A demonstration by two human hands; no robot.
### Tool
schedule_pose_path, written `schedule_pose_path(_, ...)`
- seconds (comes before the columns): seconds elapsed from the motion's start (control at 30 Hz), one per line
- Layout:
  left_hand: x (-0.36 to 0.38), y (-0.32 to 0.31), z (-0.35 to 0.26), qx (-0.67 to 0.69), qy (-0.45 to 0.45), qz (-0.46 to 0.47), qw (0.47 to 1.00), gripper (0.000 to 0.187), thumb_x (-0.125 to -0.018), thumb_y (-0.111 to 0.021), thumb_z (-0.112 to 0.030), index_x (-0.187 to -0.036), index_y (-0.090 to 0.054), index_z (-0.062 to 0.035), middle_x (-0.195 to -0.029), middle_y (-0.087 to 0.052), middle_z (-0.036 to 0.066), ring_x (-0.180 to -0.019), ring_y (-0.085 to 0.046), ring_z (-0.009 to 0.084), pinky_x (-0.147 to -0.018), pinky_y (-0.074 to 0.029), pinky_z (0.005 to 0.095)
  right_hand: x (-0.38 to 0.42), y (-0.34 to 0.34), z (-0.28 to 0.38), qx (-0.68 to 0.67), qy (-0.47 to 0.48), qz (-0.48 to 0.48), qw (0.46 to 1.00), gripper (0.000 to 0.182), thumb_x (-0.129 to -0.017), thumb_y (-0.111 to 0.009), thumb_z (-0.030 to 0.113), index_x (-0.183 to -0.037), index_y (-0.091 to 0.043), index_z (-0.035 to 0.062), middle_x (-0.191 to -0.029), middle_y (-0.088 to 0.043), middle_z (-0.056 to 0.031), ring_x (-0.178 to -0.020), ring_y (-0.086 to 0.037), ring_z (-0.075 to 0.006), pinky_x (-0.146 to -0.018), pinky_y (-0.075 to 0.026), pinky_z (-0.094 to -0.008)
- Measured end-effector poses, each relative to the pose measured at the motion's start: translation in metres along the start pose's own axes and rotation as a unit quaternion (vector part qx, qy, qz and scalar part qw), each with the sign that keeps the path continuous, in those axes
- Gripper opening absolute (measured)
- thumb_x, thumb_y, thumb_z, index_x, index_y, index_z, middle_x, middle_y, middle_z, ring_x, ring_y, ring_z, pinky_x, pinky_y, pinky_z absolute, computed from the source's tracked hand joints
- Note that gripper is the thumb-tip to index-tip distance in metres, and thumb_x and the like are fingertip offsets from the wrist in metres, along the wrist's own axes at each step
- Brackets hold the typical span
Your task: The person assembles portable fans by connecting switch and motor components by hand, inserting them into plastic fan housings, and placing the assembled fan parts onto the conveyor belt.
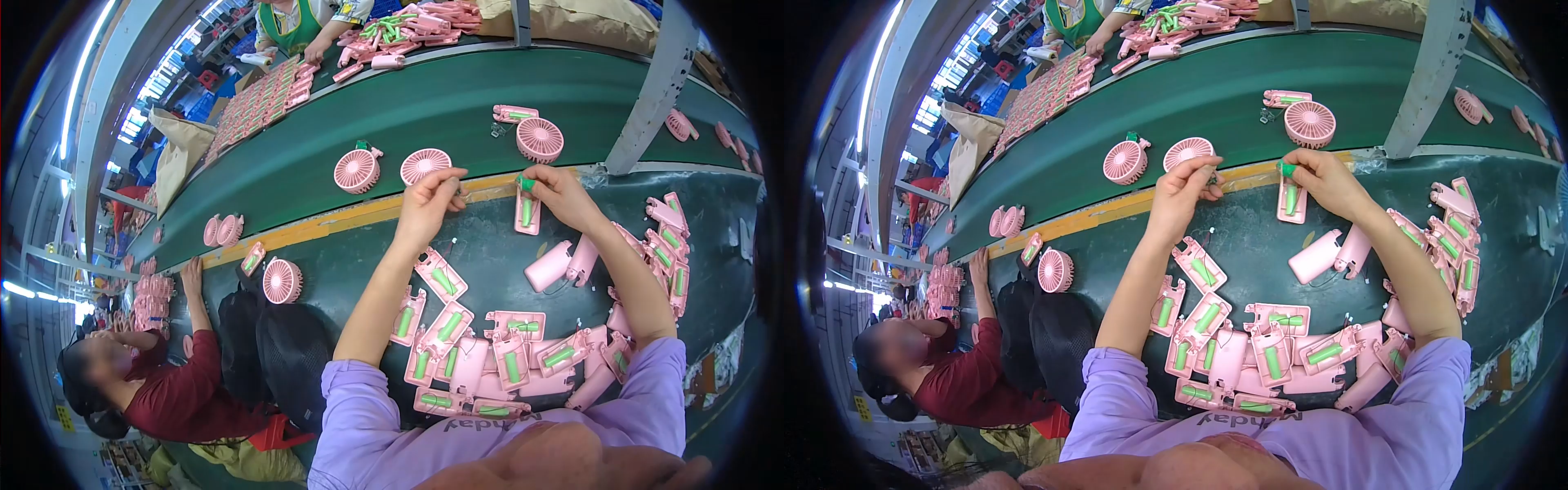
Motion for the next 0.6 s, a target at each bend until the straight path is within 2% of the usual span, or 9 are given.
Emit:
schedule_pose_path(0.1,0.008,-0.012,-0.008,-0.106,-0.079,0.008,0.991,0.031,-0.094,-0.054,-0.011,-0.124,-0.055,-0.0027,-0.101,-0.062,0.004,-0.075,-0.056,0.0051,-0.067,-0.046,0.0189,-0.001,-0.002,0.0,0.006,0.01,-0.012,1.0,0.016,-0.091,-0.057,0.013,-0.096,-0.062,-0.0017,-0.082,-0.062,-0.0035,-0.074,-0.056,-0.0082,-0.068,-0.046,-0.0253)
schedule_pose_path(0.13,0.01,-0.016,-0.014,-0.113,-0.072,0.019,0.991,0.036,-0.092,-0.055,-0.007,-0.127,-0.05,-0.0026,-0.107,-0.059,0.003,-0.075,-0.052,0.0036,-0.066,-0.043,0.0182,0.0,-0.002,0.002,0.003,0.014,-0.014,1.0,0.016,-0.091,-0.058,0.013,-0.095,-0.062,-0.0018,-0.082,-0.061,-0.0036,-0.073,-0.055,-0.0082,-0.068,-0.046,-0.0253)
schedule_pose_path(0.2,0.006,-0.022,0.0,-0.1,-0.127,-0.006,0.987,0.038,-0.09,-0.057,-0.004,-0.127,-0.046,-0.0029,-0.106,-0.058,0.003,-0.074,-0.052,0.004,-0.066,-0.043,0.0186,-0.001,-0.005,-0.002,0.003,0.044,-0.021,0.999,0.018,-0.091,-0.059,0.015,-0.094,-0.063,-0.0015,-0.082,-0.062,-0.0021,-0.074,-0.056,-0.0072,-0.067,-0.046,-0.0244)
schedule_pose_path(0.27,0.007,-0.023,0.008,-0.054,-0.084,0.016,0.995,0.046,-0.087,-0.059,0.002,-0.127,-0.038,-0.0047,-0.102,-0.059,0.004,-0.076,-0.055,0.0062,-0.068,-0.045,0.0206,-0.001,-0.009,-0.005,-0.066,0.018,-0.015,0.998,0.018,-0.091,-0.06,0.017,-0.094,-0.063,-0.0009,-0.082,-0.063,-0.0008,-0.075,-0.056,-0.0069,-0.068,-0.047,-0.0235)
schedule_pose_path(0.37,0.01,-0.024,0.004,-0.013,-0.011,0.047,0.999,0.039,-0.085,-0.061,0.004,-0.12,-0.046,-0.0026,-0.097,-0.06,0.005,-0.081,-0.058,0.0088,-0.074,-0.049,0.0229,0.002,-0.012,-0.004,-0.106,-0.022,0.004,0.994,0.019,-0.092,-0.06,0.019,-0.095,-0.063,0.0009,-0.083,-0.064,0.0002,-0.075,-0.057,-0.0046,-0.067,-0.047,-0.0207)
schedule_pose_path(0.43,0.009,-0.025,0.004,0.028,-0.021,0.055,0.998,0.033,-0.084,-0.062,0.005,-0.115,-0.051,-0.001,-0.095,-0.061,0.005,-0.085,-0.06,0.0101,-0.078,-0.051,0.0245,0.009,-0.015,0.015,-0.147,-0.058,0.031,0.987,0.018,-0.093,-0.059,0.018,-0.096,-0.063,0.0012,-0.083,-0.064,-0.0003,-0.074,-0.057,-0.0034,-0.066,-0.047,-0.0198)
schedule_pose_path(0.47,0.009,-0.026,0.003,0.048,-0.026,0.059,0.997,0.031,-0.083,-0.062,0.006,-0.112,-0.053,-0.0003,-0.095,-0.062,0.006,-0.087,-0.061,0.0108,-0.08,-0.051,0.0253,0.01,-0.022,0.009,-0.206,-0.055,0.003,0.977,0.017,-0.093,-0.059,0.018,-0.097,-0.061,0.0015,-0.079,-0.063,-0.0001,-0.07,-0.057,-0.0023,-0.059,-0.047,-0.0187)
schedule_pose_path(0.6,0.012,-0.03,0.0,0.113,-0.034,0.055,0.991,0.025,-0.083,-0.064,0.005,-0.107,-0.06,0.0017,-0.1,-0.063,0.007,-0.09,-0.061,0.0116,-0.083,-0.051,0.0252,0.009,-0.018,0.009,-0.198,-0.043,0.051,0.978,0.016,-0.093,-0.058,0.016,-0.097,-0.061,0.0013,-0.075,-0.063,0.0,-0.063,-0.056,-0.0032,-0.053,-0.044,-0.0185)
Point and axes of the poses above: each hand's wrist, its own x-axis away from the middle knuckle, its own y-axis out of the back of the hand, z = x × y, the point moved 1 cm from there along -x, towards the middle knuckle
